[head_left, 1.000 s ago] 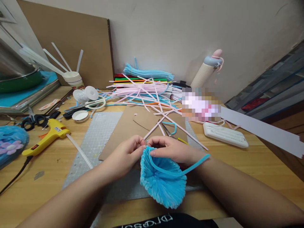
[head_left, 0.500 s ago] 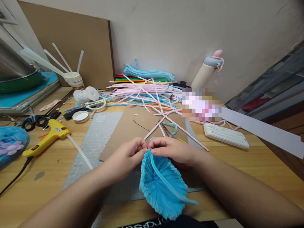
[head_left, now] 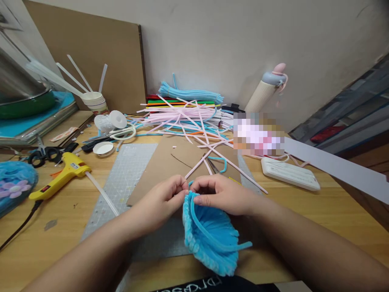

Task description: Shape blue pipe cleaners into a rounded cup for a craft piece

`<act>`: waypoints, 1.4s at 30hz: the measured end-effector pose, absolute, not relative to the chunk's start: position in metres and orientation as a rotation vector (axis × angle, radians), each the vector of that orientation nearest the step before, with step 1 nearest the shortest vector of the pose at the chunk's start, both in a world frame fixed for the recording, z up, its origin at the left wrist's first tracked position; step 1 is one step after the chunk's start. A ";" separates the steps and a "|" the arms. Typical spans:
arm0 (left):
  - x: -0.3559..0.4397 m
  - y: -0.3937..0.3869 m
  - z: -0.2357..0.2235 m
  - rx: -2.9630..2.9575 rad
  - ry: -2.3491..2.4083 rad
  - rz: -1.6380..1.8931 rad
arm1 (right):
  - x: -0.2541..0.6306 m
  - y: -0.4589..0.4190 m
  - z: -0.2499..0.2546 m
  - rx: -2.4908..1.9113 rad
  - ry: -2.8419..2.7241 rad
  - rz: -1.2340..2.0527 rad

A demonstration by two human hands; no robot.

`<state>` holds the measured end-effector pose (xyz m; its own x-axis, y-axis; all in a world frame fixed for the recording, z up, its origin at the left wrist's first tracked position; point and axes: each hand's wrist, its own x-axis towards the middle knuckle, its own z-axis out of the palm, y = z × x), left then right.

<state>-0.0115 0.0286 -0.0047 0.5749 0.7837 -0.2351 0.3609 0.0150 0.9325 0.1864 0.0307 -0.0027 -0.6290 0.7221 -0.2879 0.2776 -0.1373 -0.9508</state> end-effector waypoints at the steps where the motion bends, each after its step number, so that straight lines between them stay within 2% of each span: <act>1: -0.012 0.029 -0.005 1.584 0.992 0.434 | 0.186 0.029 -0.002 -1.135 -1.821 1.782; 6: -0.012 0.028 -0.004 1.595 0.986 0.421 | 0.182 0.018 0.005 -1.192 -2.044 1.147; 8: -0.012 0.027 -0.004 1.589 0.954 0.411 | 0.182 0.017 0.004 -1.213 -1.966 1.163; 12: -0.011 0.026 -0.003 1.547 0.905 0.396 | 0.181 0.022 -0.006 -1.336 -1.697 1.496; 15: -0.009 0.025 -0.005 1.579 0.890 0.397 | 0.179 0.025 -0.014 -1.436 -1.623 1.555; 21: -0.006 0.025 -0.010 1.541 0.866 0.400 | 0.174 0.026 -0.012 -1.441 -1.835 1.223; 27: -0.004 0.025 -0.016 1.447 0.864 0.423 | 0.171 0.019 -0.009 -1.411 -1.833 1.059; 29: -0.006 0.026 -0.014 1.472 0.919 0.440 | 0.173 0.016 -0.010 -1.290 -1.863 0.979; 34: -0.010 0.028 -0.007 1.523 0.928 0.490 | 0.185 0.019 -0.009 -0.658 -2.100 0.730; 36: -0.011 0.027 -0.005 1.533 0.897 0.499 | 0.189 0.024 -0.008 -0.604 -2.086 0.847; 42: -0.012 0.025 -0.003 1.558 0.850 0.502 | 0.185 0.026 -0.008 -0.780 -1.632 1.630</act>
<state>-0.0123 0.0254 -0.0026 0.6360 0.7566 -0.1517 0.2328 -0.0007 0.9725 0.1849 0.0259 -0.0076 -0.5798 0.8128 0.0574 -0.0566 0.0302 -0.9979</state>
